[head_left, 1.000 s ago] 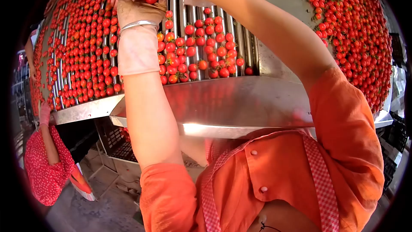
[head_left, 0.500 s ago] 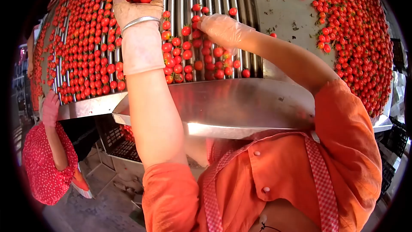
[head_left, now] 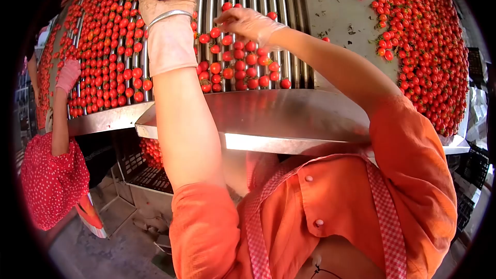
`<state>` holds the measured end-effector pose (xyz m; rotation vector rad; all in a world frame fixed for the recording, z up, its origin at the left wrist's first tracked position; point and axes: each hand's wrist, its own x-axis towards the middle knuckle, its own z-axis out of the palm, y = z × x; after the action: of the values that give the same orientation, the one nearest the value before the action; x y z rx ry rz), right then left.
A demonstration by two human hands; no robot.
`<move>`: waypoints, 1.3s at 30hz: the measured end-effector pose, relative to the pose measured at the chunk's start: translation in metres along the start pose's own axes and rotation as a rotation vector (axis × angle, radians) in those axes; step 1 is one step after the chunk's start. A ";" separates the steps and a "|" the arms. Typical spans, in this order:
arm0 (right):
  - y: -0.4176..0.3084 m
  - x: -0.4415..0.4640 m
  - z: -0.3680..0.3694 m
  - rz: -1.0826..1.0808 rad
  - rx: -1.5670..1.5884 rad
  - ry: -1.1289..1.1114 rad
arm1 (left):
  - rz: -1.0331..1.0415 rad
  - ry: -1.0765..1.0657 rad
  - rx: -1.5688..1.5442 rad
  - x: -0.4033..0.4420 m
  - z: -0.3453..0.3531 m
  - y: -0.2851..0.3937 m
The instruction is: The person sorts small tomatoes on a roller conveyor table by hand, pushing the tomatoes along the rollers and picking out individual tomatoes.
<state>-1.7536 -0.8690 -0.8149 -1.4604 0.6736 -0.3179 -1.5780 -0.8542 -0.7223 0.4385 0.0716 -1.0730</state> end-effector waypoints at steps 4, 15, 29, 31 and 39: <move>0.018 -0.045 -0.029 0.235 -0.108 -0.174 | -0.091 -0.083 -0.102 -0.010 0.003 0.005; 0.036 -0.037 -0.002 -0.391 -0.554 -0.187 | 0.262 -0.106 0.119 -0.230 -0.046 0.143; 0.026 0.012 0.048 -0.413 -0.862 0.020 | 0.667 1.044 0.829 -0.341 -0.315 0.232; 0.012 0.022 0.050 -0.123 -0.709 0.084 | 0.706 1.051 0.945 -0.316 -0.249 0.200; -0.113 0.007 0.203 -0.248 -0.152 -0.461 | 1.011 0.621 0.649 -0.279 -0.157 0.143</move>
<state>-1.6050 -0.7233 -0.7119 -1.6914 0.1465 -0.1111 -1.5653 -0.5043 -0.7468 1.2238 0.0378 0.0965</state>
